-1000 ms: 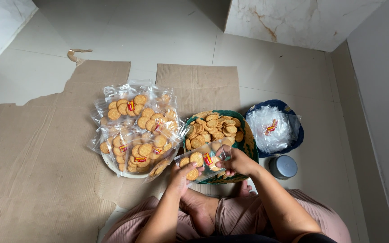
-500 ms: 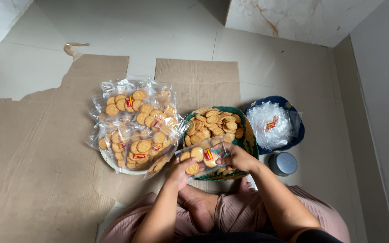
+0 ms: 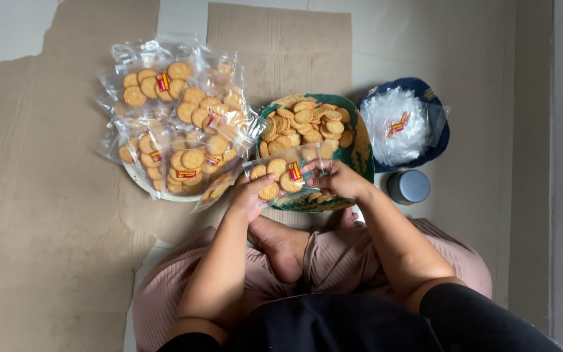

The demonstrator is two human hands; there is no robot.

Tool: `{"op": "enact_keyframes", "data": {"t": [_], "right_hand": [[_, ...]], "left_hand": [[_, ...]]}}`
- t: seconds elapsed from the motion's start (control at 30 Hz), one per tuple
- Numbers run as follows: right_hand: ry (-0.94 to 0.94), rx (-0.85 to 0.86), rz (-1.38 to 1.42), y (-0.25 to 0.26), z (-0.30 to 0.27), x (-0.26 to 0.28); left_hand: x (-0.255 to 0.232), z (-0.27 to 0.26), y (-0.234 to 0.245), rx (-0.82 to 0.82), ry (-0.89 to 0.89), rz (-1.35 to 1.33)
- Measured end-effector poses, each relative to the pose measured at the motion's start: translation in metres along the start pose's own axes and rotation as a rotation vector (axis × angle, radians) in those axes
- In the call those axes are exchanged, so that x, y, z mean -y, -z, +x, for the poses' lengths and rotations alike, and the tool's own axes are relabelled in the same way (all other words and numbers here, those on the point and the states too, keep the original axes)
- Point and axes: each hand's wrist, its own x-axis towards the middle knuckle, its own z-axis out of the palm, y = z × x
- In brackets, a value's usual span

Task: Manually picking up cookies from a basket and placing them into small plastic bags for packaging.

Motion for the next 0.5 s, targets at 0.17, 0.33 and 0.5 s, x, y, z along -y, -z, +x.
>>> {"op": "enact_keyframes", "data": {"t": [0.17, 0.33, 0.5], "right_hand": [[-0.040, 0.043, -0.020, 0.003, -0.003, 0.001], [-0.048, 0.105, -0.036, 0.007, -0.004, 0.008], [-0.024, 0.031, 0.083, 0.017, 0.005, 0.004]], "left_hand": [[0.003, 0.004, 0.000, 0.010, -0.001, 0.010], [0.003, 0.005, -0.003, 0.046, 0.023, -0.010], [-0.017, -0.003, -0.022, 0.099, 0.032, -0.103]]}}
